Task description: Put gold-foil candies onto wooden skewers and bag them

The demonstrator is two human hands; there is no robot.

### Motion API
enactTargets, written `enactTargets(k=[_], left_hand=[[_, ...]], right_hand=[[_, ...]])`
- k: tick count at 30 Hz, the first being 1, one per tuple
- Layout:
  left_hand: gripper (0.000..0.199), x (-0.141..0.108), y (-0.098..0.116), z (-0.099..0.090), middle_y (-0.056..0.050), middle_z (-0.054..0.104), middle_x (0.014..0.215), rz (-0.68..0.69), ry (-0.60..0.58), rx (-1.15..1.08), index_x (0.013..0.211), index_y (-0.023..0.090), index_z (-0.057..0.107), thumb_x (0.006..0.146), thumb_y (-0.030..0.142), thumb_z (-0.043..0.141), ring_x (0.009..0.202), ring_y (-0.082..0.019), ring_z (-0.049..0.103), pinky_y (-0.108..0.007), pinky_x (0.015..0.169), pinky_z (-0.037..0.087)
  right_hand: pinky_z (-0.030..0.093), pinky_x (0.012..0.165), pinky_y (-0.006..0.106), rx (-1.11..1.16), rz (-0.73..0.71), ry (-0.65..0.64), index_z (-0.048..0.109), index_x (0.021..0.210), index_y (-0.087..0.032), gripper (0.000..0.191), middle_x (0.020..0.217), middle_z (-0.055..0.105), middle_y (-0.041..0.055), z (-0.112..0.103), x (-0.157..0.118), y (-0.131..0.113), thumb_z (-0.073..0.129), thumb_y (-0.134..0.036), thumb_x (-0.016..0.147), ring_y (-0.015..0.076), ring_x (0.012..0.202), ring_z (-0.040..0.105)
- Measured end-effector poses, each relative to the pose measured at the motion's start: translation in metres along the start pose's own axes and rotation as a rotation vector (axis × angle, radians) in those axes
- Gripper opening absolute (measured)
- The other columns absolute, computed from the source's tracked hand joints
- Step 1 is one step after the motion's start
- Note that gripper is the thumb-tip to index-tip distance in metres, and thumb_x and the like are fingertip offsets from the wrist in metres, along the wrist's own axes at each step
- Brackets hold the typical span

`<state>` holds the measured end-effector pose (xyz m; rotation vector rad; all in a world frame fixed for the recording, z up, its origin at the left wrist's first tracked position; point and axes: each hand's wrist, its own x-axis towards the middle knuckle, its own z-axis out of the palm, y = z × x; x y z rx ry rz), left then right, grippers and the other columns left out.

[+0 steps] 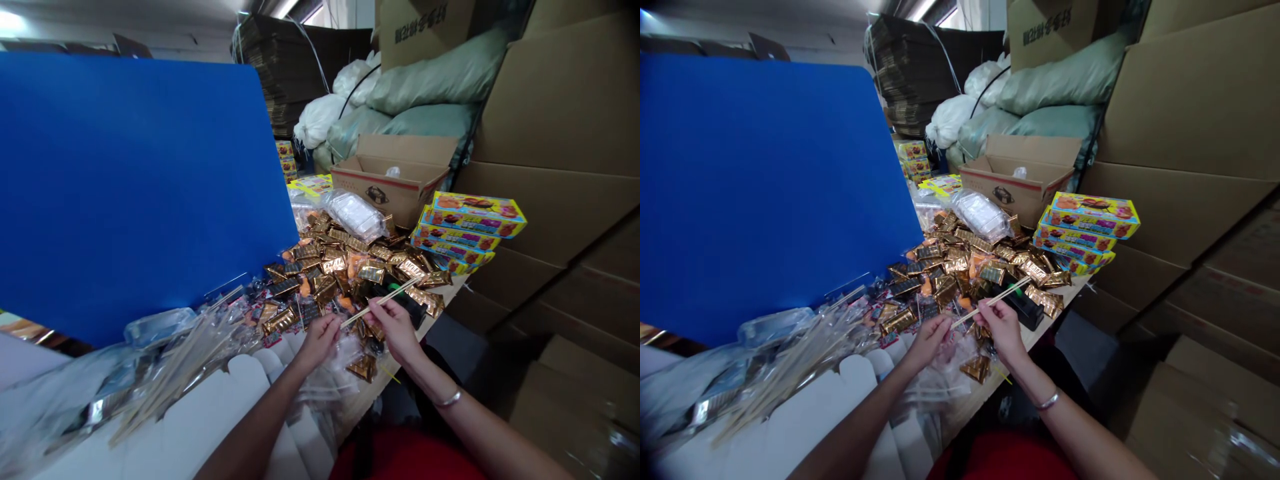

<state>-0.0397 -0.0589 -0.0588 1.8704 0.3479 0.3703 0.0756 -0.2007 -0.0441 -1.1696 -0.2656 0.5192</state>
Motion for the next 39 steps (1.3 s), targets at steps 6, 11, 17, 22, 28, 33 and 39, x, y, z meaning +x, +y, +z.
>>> enactTargets(k=[6,11,17,22,28,33,39], left_hand=[[0.042,-0.001,0.001,0.001,0.003,0.045,0.059,0.009,-0.019,-0.034,0.065,0.016,0.05,0.088,0.051,0.043,0.056,-0.011,0.042,-0.023,0.055,0.032],[0.046,-0.002,0.007,0.001,0.003,0.044,0.056,0.022,-0.054,-0.066,0.062,0.015,0.05,0.087,0.053,0.045,0.055,-0.011,0.04,-0.023,0.053,0.031],[0.033,-0.004,0.01,0.006,0.002,0.055,0.07,0.036,-0.06,-0.218,0.082,0.017,0.05,0.085,0.05,0.054,0.062,-0.011,0.05,-0.022,0.059,0.038],[0.032,-0.006,0.016,0.004,0.001,0.06,0.08,-0.034,-0.108,-0.449,0.104,0.021,0.039,0.087,0.045,0.054,0.06,-0.011,0.056,-0.024,0.059,0.044],[0.032,-0.014,0.051,-0.021,-0.006,0.062,0.095,0.082,-0.265,0.162,0.101,0.018,0.057,0.08,0.04,0.063,0.091,-0.022,0.058,-0.031,0.08,0.044],[0.025,-0.018,0.066,-0.023,-0.005,0.063,0.08,0.086,-0.091,0.347,0.084,0.018,0.062,0.091,0.034,0.044,0.079,-0.019,0.058,-0.029,0.074,0.043],[0.037,-0.021,0.082,-0.033,0.001,0.057,0.061,-0.128,-0.289,-0.156,0.095,0.013,0.061,0.088,0.048,0.048,0.049,-0.011,0.05,-0.022,0.051,0.038]], right_hand=[[0.052,0.061,0.03,-0.04,0.008,-0.044,0.065,0.085,-0.02,0.037,0.069,0.065,0.0003,0.008,-0.008,0.005,0.077,-0.047,0.064,0.0174,0.064,0.064],[0.049,0.058,0.028,-0.207,-0.042,-0.219,0.064,0.076,-0.02,0.024,0.064,0.064,0.0001,0.011,-0.014,0.014,0.074,-0.041,0.069,0.017,0.06,0.061],[0.049,0.06,0.028,-0.222,-0.035,-0.275,0.064,0.098,-0.021,0.035,0.078,0.065,0.0006,0.018,-0.015,0.024,0.073,-0.039,0.07,0.0153,0.063,0.06],[0.045,0.053,0.024,-0.058,0.169,-0.407,0.064,0.099,-0.021,0.04,0.071,0.063,-0.001,0.023,-0.015,0.018,0.076,-0.042,0.068,0.0123,0.056,0.057],[0.044,0.054,0.023,-0.081,0.077,-0.29,0.063,0.077,-0.019,0.03,0.065,0.061,-0.002,0.024,-0.013,0.016,0.076,-0.044,0.067,0.0116,0.056,0.055],[0.043,0.051,0.021,-0.096,-0.022,-0.287,0.063,0.087,-0.018,0.029,0.072,0.062,-0.0008,0.033,-0.004,-0.013,0.071,-0.043,0.073,0.0098,0.055,0.054],[0.039,0.046,0.018,0.027,-0.276,-0.062,0.055,0.101,-0.02,0.035,0.069,0.06,-0.0045,0.038,0.019,-0.081,0.071,-0.035,0.073,0.0058,0.047,0.049]])
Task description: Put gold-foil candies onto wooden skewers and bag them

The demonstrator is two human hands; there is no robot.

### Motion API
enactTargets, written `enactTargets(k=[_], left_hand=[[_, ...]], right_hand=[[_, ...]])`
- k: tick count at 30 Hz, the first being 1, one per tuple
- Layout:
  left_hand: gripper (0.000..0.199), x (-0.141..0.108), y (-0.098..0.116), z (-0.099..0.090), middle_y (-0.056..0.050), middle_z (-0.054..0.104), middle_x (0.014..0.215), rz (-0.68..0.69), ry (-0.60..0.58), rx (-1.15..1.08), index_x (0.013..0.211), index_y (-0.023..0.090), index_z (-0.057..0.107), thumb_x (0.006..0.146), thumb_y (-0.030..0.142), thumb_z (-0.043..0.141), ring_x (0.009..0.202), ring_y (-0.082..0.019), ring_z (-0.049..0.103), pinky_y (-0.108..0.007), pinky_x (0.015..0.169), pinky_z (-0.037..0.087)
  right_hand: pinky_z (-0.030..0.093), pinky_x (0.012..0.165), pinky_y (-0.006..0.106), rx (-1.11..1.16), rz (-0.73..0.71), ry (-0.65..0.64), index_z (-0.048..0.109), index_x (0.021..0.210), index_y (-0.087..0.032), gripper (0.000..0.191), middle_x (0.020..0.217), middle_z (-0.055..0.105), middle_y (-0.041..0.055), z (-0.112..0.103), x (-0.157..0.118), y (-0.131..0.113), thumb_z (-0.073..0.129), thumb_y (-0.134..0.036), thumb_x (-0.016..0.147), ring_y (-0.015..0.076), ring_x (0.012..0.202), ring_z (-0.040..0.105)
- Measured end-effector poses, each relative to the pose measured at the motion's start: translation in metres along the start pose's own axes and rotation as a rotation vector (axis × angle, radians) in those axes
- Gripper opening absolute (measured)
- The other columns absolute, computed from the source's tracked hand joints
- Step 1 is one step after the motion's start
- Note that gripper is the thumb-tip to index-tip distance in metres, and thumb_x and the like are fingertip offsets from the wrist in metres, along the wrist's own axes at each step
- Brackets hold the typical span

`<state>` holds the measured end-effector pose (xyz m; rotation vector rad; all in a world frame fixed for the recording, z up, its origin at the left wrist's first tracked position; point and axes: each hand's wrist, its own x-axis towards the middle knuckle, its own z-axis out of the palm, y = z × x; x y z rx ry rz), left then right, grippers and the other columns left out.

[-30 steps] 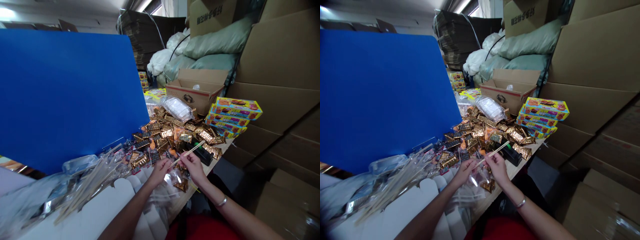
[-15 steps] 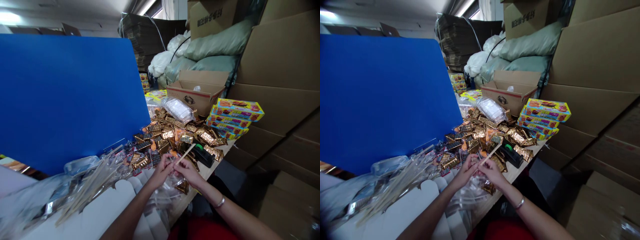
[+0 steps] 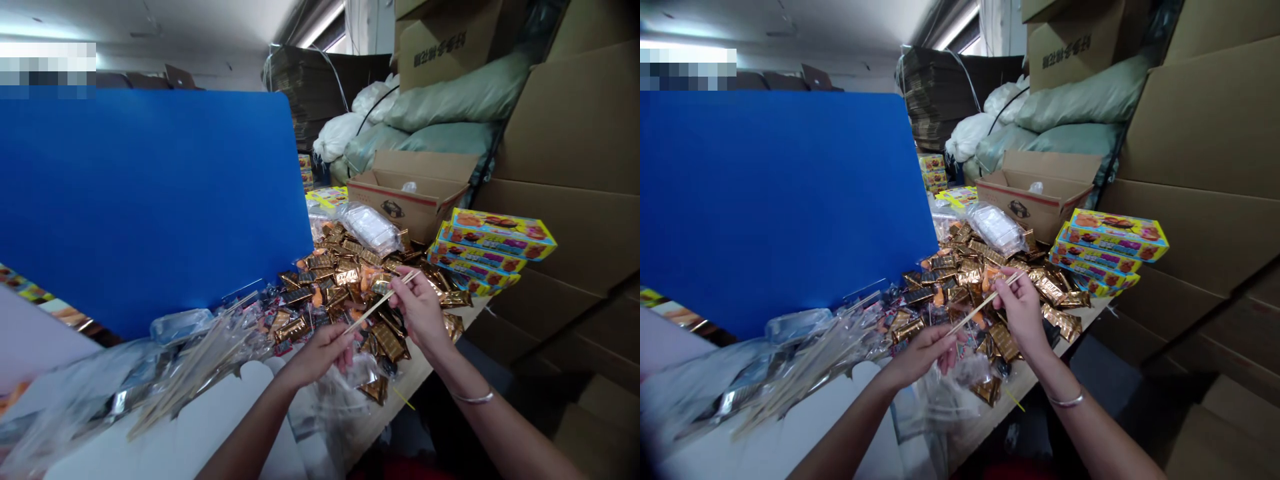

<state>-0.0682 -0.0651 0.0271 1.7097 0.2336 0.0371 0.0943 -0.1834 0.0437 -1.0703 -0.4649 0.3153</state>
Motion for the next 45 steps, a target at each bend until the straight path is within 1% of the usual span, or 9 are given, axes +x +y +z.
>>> enactTargets(k=[5,11,14,19,23,27,30,39,45], left_hand=[[0.039,-0.009,0.015,0.01,-0.003,0.065,0.068,-0.012,-0.071,-0.297,0.101,0.014,0.06,0.09,0.05,0.047,0.053,-0.012,0.058,-0.024,0.055,0.044],[0.04,-0.009,0.015,0.013,-0.003,0.065,0.064,0.002,-0.005,-0.439,0.084,0.014,0.058,0.085,0.054,0.053,0.05,-0.012,0.059,-0.021,0.05,0.041],[0.04,-0.008,0.013,0.014,-0.004,0.066,0.064,-0.023,-0.006,-0.46,0.086,0.013,0.059,0.084,0.053,0.055,0.05,-0.012,0.06,-0.021,0.051,0.041],[0.036,-0.008,0.015,0.02,-0.009,0.069,0.089,0.01,0.059,-0.474,0.097,0.014,0.064,0.082,0.046,0.061,0.072,-0.016,0.066,-0.025,0.067,0.048],[0.036,-0.007,0.016,0.024,-0.009,0.067,0.105,0.139,0.212,-0.458,0.108,0.016,0.065,0.081,0.04,0.064,0.09,-0.02,0.064,-0.029,0.077,0.049],[0.038,-0.005,0.012,0.025,-0.009,0.068,0.096,0.079,0.281,-0.544,0.108,0.015,0.064,0.081,0.042,0.064,0.075,-0.018,0.066,-0.026,0.068,0.048],[0.033,-0.006,0.013,0.025,-0.006,0.068,0.091,0.054,0.25,-0.54,0.102,0.015,0.063,0.081,0.041,0.063,0.071,-0.016,0.065,-0.026,0.066,0.048],[0.031,-0.017,0.018,0.03,-0.002,0.056,0.073,0.192,0.242,0.033,0.079,0.014,0.058,0.092,0.038,0.043,0.069,-0.014,0.051,-0.023,0.064,0.042],[0.033,-0.014,0.013,0.038,-0.003,0.058,0.071,0.128,0.176,0.076,0.08,0.014,0.059,0.092,0.039,0.04,0.066,-0.015,0.053,-0.026,0.065,0.042]], right_hand=[[0.046,0.05,0.023,-0.236,-0.141,-0.151,0.043,0.127,-0.027,0.048,0.072,0.059,-0.0045,0.01,-0.026,-0.005,0.061,-0.03,0.083,0.0103,0.053,0.054],[0.037,0.103,0.044,-0.65,-0.377,-0.532,0.067,0.111,-0.028,0.027,0.137,0.046,0.0075,0.006,-0.049,-0.004,0.05,-0.031,0.091,0.0264,0.126,0.043],[0.044,0.096,0.04,-0.569,-0.217,-0.495,0.051,0.13,-0.025,0.044,0.13,0.052,0.0101,0.006,-0.038,-0.004,0.055,-0.034,0.087,0.0239,0.116,0.053],[0.051,0.069,0.029,-0.539,-0.045,-0.457,0.056,0.112,-0.019,0.029,0.082,0.065,0.0019,0.017,-0.033,-0.001,0.058,-0.03,0.084,0.0168,0.074,0.063],[0.049,0.066,0.027,-0.633,-0.131,-0.507,0.052,0.114,-0.022,0.027,0.078,0.065,-0.0001,0.021,-0.045,-0.004,0.054,-0.027,0.087,0.0158,0.07,0.062],[0.047,0.073,0.032,-0.828,-0.506,-0.383,0.059,0.094,-0.021,0.009,0.087,0.064,0.0055,0.021,-0.047,-0.007,0.054,-0.023,0.087,0.0192,0.081,0.061],[0.046,0.078,0.035,-0.911,-0.692,-0.491,0.066,0.092,-0.022,0.015,0.096,0.065,0.0083,0.02,-0.041,-0.01,0.052,-0.022,0.089,0.0209,0.09,0.059],[0.04,0.071,0.032,-1.115,-0.703,-0.79,0.065,0.086,-0.018,0.024,0.078,0.066,0.006,0.013,-0.044,-0.029,0.043,-0.02,0.094,0.0174,0.073,0.056],[0.039,0.067,0.031,-1.144,-0.637,-0.611,0.062,0.074,-0.019,0.014,0.069,0.061,0.0035,-0.019,-0.03,-0.005,0.053,-0.016,0.084,0.0172,0.069,0.053]])
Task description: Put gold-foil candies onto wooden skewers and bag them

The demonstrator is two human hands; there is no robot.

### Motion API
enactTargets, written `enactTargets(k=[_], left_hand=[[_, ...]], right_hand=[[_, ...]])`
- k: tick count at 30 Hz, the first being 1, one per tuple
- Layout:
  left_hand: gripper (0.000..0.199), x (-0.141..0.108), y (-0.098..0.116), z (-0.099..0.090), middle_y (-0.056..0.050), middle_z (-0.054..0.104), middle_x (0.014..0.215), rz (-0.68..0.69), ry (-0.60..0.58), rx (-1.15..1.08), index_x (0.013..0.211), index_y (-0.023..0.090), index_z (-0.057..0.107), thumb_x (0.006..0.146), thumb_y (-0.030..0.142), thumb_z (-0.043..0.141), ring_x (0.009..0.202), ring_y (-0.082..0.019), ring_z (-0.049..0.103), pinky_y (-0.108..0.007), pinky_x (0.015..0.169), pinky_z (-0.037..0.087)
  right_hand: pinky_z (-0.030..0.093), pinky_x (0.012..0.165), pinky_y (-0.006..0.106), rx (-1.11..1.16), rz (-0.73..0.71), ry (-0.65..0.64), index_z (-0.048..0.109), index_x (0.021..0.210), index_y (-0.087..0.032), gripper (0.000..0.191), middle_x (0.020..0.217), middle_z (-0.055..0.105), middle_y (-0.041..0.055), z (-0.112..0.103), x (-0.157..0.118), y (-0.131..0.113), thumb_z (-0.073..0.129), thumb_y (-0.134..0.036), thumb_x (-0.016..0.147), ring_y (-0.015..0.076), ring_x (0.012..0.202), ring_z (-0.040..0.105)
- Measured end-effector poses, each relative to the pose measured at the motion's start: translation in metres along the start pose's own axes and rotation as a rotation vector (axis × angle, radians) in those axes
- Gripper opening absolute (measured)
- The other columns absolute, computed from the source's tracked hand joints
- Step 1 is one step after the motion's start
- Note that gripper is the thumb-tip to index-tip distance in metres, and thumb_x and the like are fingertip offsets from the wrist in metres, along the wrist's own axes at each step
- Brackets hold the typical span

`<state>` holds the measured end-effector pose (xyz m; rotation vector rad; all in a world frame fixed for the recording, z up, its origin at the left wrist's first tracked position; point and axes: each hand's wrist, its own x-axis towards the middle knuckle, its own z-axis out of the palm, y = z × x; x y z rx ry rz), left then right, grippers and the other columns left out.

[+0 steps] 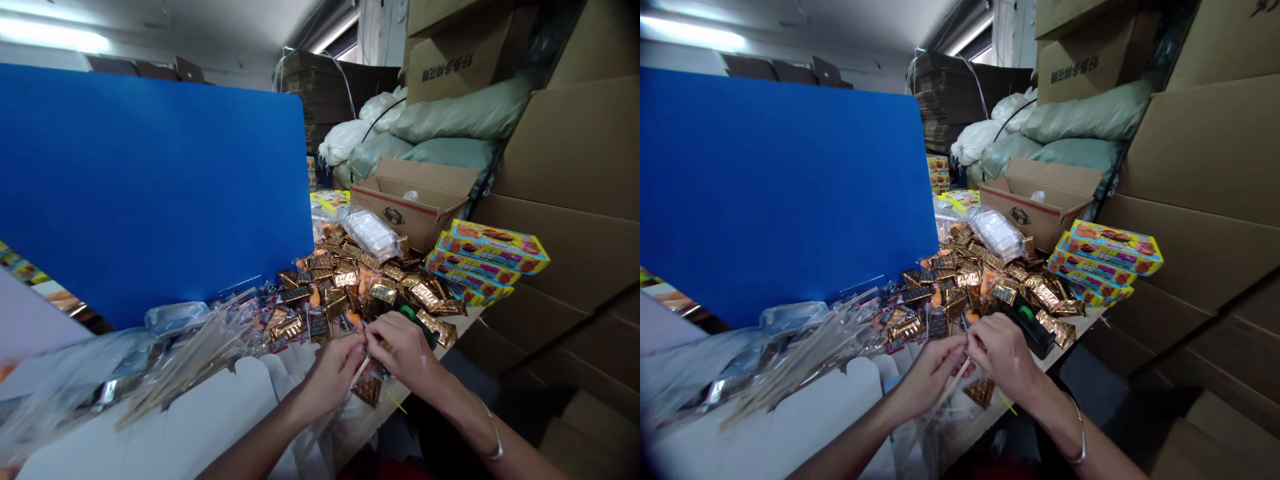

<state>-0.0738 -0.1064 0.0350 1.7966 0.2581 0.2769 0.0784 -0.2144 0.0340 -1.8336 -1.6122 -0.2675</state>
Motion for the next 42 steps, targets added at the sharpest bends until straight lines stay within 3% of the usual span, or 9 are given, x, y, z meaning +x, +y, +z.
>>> enactTargets(k=[5,9,12,15,22,26,32,38,42], left_hand=[[0.034,0.006,-0.004,-0.001,-0.005,0.067,0.072,-0.169,0.049,-0.304,0.102,0.015,0.062,0.084,0.043,0.052,0.066,-0.019,0.063,-0.03,0.065,0.048],[0.034,0.009,-0.004,-0.001,-0.004,0.067,0.067,-0.182,0.002,-0.383,0.094,0.014,0.062,0.079,0.044,0.058,0.062,-0.018,0.064,-0.031,0.063,0.049],[0.033,0.009,-0.005,0.003,-0.004,0.067,0.07,-0.19,-0.058,-0.426,0.095,0.015,0.06,0.074,0.04,0.067,0.064,-0.017,0.064,-0.03,0.066,0.049],[0.033,0.01,-0.006,0.001,-0.003,0.066,0.069,-0.166,0.036,-0.477,0.09,0.014,0.06,0.069,0.036,0.073,0.061,-0.014,0.06,-0.028,0.064,0.048],[0.024,0.013,0.0,-0.012,-0.003,0.065,0.076,-0.117,0.106,-0.556,0.083,0.012,0.07,0.066,0.028,0.074,0.069,-0.013,0.057,-0.023,0.067,0.044],[0.024,0.011,-0.003,-0.007,-0.004,0.065,0.074,-0.133,0.211,-0.544,0.077,0.011,0.071,0.066,0.033,0.075,0.067,-0.012,0.055,-0.022,0.063,0.042],[0.042,0.009,-0.02,0.008,-0.002,0.064,0.07,-0.311,-0.018,-0.901,0.087,0.015,0.064,0.051,0.025,0.083,0.056,-0.011,0.056,-0.023,0.057,0.043],[0.023,0.007,-0.018,0.005,0.0,0.058,0.064,-0.038,-0.062,-0.246,0.08,0.015,0.062,0.077,0.038,0.064,0.055,-0.011,0.053,-0.022,0.055,0.04],[0.024,0.016,-0.018,-0.055,-0.005,0.062,0.073,0.084,0.101,0.598,0.079,0.016,0.062,0.091,0.025,0.044,0.066,-0.016,0.055,-0.025,0.062,0.038]], right_hand=[[0.043,0.062,0.031,0.062,0.439,0.199,0.066,0.084,-0.02,0.009,0.078,0.065,0.0068,-0.012,-0.009,0.06,0.061,-0.022,0.077,0.0199,0.071,0.059],[0.05,0.066,0.031,0.714,0.391,-0.141,0.061,0.114,-0.02,0.038,0.098,0.068,0.0066,-0.003,-0.007,0.029,0.064,-0.037,0.079,0.0183,0.079,0.064],[0.048,0.061,0.028,0.714,0.459,0.005,0.068,0.083,-0.019,0.017,0.074,0.067,0.0028,0.011,-0.002,-0.004,0.062,-0.035,0.082,0.0157,0.066,0.06],[0.047,0.065,0.029,0.453,0.243,0.19,0.069,0.085,-0.021,0.012,0.076,0.065,0.0034,0.013,-0.003,-0.017,0.058,-0.025,0.086,0.0165,0.072,0.059],[0.048,0.073,0.035,0.119,-0.197,0.028,0.066,0.102,-0.021,0.023,0.092,0.066,0.009,0.008,-0.017,-0.024,0.05,-0.012,0.087,0.0207,0.083,0.058],[0.05,0.073,0.033,0.5,0.085,0.034,0.063,0.101,-0.024,0.018,0.09,0.062,0.0063,0.019,-0.023,-0.027,0.058,-0.021,0.084,0.0198,0.083,0.06],[0.049,0.057,0.027,0.9,0.489,-0.078,0.067,0.093,-0.024,0.019,0.072,0.06,0.0014,0.024,-0.041,-0.01,0.067,-0.036,0.078,0.0173,0.064,0.059],[0.045,0.058,0.027,0.791,0.478,-0.121,0.067,0.074,-0.02,0.021,0.066,0.059,0.0016,0.026,-0.04,0.0,0.066,-0.04,0.078,0.0167,0.063,0.056],[0.045,0.056,0.027,0.723,0.525,-0.123,0.066,0.082,-0.019,0.025,0.063,0.061,0.0013,0.051,-0.037,0.014,0.058,-0.042,0.084,0.0168,0.059,0.056]])
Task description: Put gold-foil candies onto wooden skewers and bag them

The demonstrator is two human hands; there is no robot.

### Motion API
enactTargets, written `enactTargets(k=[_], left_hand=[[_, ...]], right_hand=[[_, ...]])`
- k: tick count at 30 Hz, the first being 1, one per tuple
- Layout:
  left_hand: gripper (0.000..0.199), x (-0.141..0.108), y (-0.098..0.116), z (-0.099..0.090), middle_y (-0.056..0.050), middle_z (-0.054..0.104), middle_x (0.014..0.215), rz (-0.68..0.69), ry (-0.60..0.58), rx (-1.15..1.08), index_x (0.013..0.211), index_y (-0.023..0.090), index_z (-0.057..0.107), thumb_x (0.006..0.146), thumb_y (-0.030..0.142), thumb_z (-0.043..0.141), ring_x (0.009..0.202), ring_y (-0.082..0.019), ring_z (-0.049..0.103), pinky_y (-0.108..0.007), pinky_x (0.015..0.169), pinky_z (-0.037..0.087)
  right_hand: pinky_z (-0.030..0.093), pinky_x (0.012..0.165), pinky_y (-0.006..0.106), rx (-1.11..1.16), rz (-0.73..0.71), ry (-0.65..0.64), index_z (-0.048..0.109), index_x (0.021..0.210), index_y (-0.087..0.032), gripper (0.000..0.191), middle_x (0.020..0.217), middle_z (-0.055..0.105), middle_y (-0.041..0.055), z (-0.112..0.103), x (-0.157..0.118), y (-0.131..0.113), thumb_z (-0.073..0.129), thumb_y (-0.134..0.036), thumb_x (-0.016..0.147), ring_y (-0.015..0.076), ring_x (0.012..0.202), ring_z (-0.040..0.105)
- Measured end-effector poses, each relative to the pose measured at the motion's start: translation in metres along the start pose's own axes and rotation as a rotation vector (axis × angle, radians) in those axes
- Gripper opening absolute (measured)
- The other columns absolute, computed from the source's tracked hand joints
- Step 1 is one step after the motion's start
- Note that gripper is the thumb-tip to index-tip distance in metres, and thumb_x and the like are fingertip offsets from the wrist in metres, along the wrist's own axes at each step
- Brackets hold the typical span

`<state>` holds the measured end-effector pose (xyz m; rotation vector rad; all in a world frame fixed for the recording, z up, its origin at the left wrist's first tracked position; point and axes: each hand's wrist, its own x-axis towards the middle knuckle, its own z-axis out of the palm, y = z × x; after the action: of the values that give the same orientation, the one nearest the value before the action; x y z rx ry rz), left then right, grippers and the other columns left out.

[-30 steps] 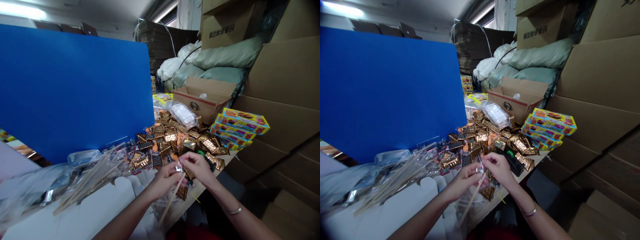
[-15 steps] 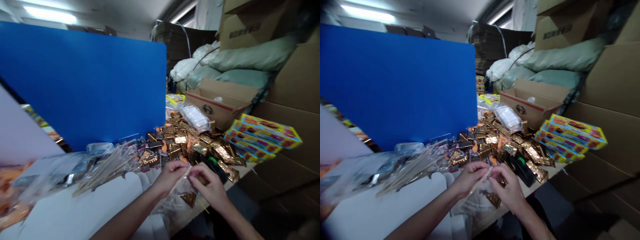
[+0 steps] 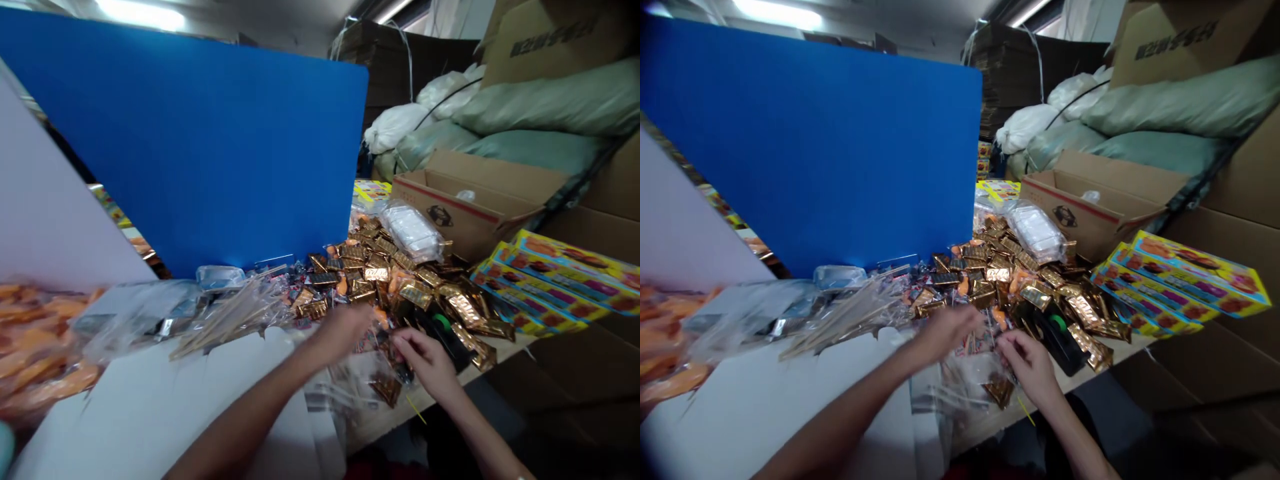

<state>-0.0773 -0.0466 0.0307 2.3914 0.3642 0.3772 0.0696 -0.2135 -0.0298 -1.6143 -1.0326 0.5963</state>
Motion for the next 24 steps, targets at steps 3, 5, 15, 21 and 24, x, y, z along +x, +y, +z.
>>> enactTargets(k=[3,5,15,21,24], left_hand=[[0.023,0.009,-0.06,-0.047,-0.012,0.064,0.09,-0.291,0.19,0.541,0.093,0.014,0.061,0.093,0.023,0.04,0.083,-0.022,0.059,-0.029,0.073,0.041],[0.024,0.007,-0.103,-0.072,-0.017,0.062,0.101,-0.467,0.265,0.719,0.098,0.01,0.06,0.091,0.019,0.039,0.097,-0.027,0.056,-0.033,0.082,0.04],[0.04,-0.032,-0.188,-0.082,-0.013,0.064,0.11,-0.705,0.192,0.791,0.116,0.016,0.058,0.079,0.008,0.046,0.104,-0.026,0.056,-0.034,0.085,0.043],[0.041,-0.002,-0.148,-0.068,-0.025,0.053,0.122,-0.593,0.184,0.554,0.117,0.006,0.055,0.077,0.011,0.048,0.12,-0.039,0.041,-0.055,0.095,0.034],[0.027,0.016,-0.118,-0.024,-0.012,0.066,0.1,-0.454,-0.023,0.294,0.093,0.013,0.067,0.077,0.009,0.046,0.098,-0.025,0.057,-0.039,0.09,0.042]], right_hand=[[0.045,0.057,0.027,-0.127,-0.002,-0.032,0.066,0.08,-0.018,0.021,0.064,0.063,0.0012,0.007,0.012,0.02,0.056,-0.036,0.084,0.0167,0.059,0.058],[0.045,0.061,0.026,-0.285,-0.016,-0.12,0.066,0.075,-0.018,0.017,0.068,0.066,0.0017,0.02,0.02,0.027,0.054,-0.029,0.083,0.0169,0.065,0.061],[0.045,0.069,0.028,-0.484,0.077,-0.138,0.058,0.114,-0.013,0.039,0.09,0.07,0.0115,0.153,0.1,0.031,0.061,-0.013,0.075,0.0221,0.08,0.064],[0.047,0.065,0.027,-0.429,0.21,-0.112,0.067,0.089,-0.015,0.015,0.079,0.07,0.0057,0.109,0.103,0.058,0.058,-0.012,0.078,0.0188,0.073,0.064],[0.049,0.07,0.032,-0.405,0.264,-0.168,0.065,0.073,-0.014,0.015,0.077,0.067,0.008,0.086,0.096,0.07,0.06,-0.023,0.084,0.0191,0.075,0.063]])
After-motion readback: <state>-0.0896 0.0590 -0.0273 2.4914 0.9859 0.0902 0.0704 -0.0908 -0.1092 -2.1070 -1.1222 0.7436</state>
